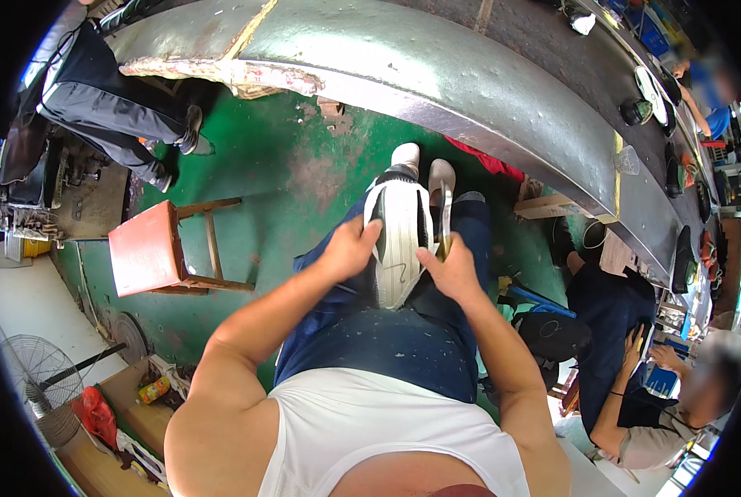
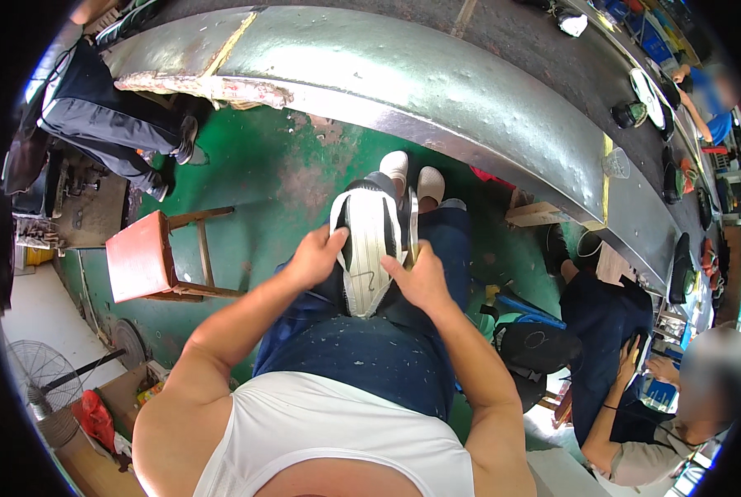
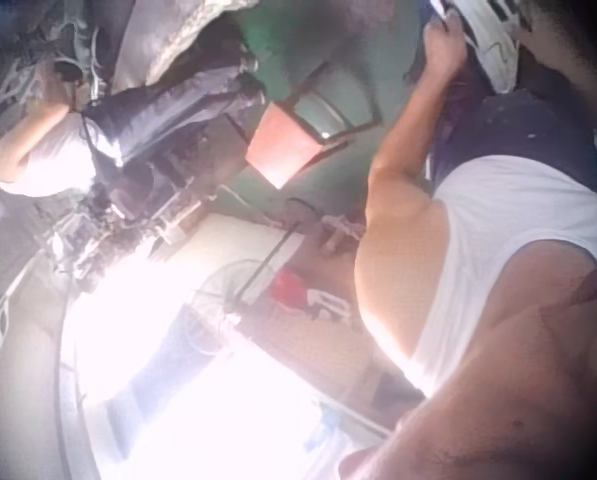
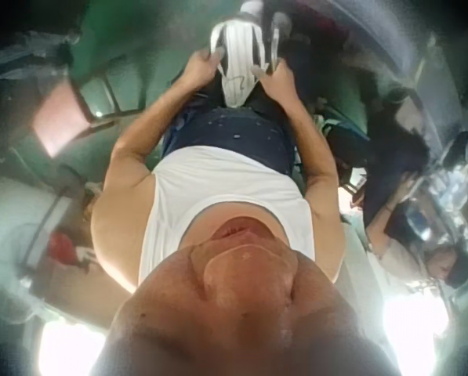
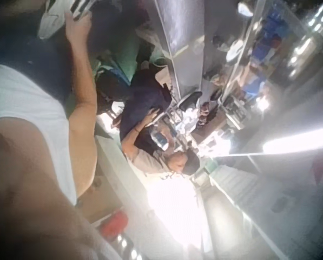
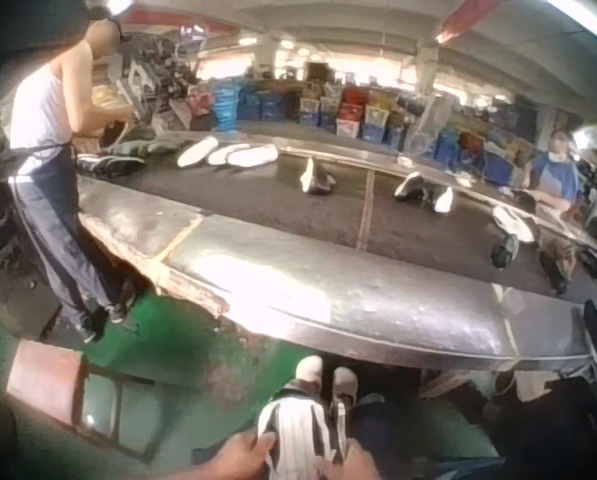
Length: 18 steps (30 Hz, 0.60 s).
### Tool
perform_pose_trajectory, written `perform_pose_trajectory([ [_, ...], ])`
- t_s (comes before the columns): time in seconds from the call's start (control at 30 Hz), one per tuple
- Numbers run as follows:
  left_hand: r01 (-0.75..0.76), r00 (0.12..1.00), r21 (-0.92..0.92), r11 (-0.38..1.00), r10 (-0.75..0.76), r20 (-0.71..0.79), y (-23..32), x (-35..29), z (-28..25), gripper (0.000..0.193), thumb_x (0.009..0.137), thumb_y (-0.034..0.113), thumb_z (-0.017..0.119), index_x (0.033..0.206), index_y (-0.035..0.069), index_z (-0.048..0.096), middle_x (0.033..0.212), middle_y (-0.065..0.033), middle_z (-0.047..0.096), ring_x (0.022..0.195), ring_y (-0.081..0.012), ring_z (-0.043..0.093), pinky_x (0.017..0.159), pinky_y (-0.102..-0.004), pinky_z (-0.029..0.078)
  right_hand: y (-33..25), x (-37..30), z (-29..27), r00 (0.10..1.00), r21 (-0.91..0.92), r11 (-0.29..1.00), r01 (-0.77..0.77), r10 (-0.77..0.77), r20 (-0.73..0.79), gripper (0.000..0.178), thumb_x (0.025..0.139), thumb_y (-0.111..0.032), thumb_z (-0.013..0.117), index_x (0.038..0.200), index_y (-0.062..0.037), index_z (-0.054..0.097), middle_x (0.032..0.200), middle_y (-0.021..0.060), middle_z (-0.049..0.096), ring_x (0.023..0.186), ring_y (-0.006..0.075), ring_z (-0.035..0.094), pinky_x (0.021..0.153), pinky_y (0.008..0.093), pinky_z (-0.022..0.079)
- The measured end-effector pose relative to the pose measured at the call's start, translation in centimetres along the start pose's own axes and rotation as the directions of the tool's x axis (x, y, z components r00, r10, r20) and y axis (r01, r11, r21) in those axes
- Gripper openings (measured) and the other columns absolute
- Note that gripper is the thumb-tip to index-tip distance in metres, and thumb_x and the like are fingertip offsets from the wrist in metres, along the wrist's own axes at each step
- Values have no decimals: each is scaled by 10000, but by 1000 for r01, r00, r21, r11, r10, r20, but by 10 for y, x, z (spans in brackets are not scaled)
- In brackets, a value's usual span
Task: Assembling shoe components on a conveyor belt using pliers and a brush.
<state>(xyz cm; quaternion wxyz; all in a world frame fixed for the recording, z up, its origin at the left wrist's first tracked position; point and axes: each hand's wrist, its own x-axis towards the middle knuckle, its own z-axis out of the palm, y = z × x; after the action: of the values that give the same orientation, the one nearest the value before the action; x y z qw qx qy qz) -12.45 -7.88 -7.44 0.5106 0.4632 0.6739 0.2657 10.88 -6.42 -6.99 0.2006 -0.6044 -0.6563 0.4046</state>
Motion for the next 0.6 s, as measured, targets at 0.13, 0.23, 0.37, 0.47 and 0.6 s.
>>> perform_pose_trajectory([
  [0.13,-91,991,-179,980,71,-117,-17,-13,27,399,908,146,518,1262,-15,609,1014,-227,720,969,-302,707,884,-387,525,20,-27,19,935,415,852,-320,214,281,480,876,-363,742,1056,47,568,814,145,664,741,244,685,692,385,546],
  [0.23,42,999,-546,836,-26,37,-10,-21,47,588,847,-4,508,1434,15,509,1238,-154,671,1126,-241,631,985,-326,478,36,-49,15,972,375,899,-224,182,145,396,875,-282,717,1054,38,566,809,131,665,704,217,672,657,367,542],
  [0.37,79,969,-460,884,41,244,-19,-13,54,815,781,-68,507,1564,67,326,1443,-144,521,1299,-220,519,1101,-309,376,37,-64,2,975,278,936,-217,195,105,392,811,-211,708,1070,42,558,881,164,678,790,265,695,727,389,542],
  [0.47,330,784,-396,857,-15,621,8,-7,34,887,780,-72,531,1587,197,278,1343,-30,584,1025,-120,605,685,-243,490,38,-64,-14,980,105,980,-168,155,122,427,802,-209,706,1099,57,552,1059,264,676,1028,423,658,896,440,510],
  [0.6,328,760,-428,842,34,649,2,6,43,882,771,-49,546,1579,198,290,1316,-23,601,965,-99,607,594,-214,431,40,-63,-41,979,-78,984,-162,170,112,427,862,-282,695,1115,35,560,996,288,674,967,476,646,842,487,511],
])
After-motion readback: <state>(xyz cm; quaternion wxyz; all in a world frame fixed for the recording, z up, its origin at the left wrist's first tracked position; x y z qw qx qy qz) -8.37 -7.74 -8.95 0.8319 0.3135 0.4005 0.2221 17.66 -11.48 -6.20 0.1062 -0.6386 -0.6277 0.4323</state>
